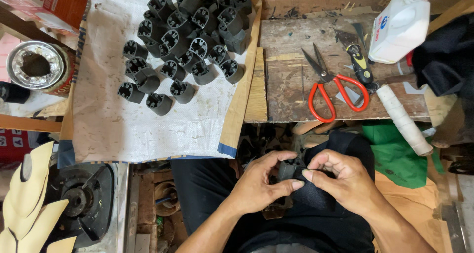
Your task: The person wraps small black shoe parts with black fabric, trims the excess with scissors, and places the wrapped parts on a white cloth on the workbench. The person repeats this process for several parts.
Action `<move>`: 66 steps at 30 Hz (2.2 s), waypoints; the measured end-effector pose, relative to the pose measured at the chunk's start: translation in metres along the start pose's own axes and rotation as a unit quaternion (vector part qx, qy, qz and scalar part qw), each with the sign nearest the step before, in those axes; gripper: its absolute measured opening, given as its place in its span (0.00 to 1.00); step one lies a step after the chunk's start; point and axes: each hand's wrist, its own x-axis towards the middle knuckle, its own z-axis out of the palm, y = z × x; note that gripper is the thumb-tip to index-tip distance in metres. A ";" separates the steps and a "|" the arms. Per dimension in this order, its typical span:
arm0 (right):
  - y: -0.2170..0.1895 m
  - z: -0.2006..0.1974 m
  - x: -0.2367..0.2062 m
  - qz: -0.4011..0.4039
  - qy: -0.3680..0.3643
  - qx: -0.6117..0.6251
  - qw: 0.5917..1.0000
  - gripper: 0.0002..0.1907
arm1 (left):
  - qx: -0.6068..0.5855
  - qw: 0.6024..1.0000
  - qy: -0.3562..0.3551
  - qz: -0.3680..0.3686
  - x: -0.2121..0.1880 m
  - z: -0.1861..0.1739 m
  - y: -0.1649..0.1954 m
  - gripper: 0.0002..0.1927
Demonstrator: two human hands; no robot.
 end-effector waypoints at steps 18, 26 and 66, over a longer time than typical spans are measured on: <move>-0.001 0.003 -0.001 0.055 0.000 0.013 0.998 0.04 | 0.043 0.997 0.035 -0.048 0.002 0.005 0.003 0.22; -0.023 -0.008 -0.010 0.002 -0.064 -0.064 0.996 0.10 | -0.084 0.994 0.027 0.065 -0.002 0.002 -0.017 0.17; -0.037 0.004 -0.030 -0.179 0.029 -0.171 0.968 0.06 | -0.055 0.996 0.030 -0.069 -0.011 0.007 -0.020 0.33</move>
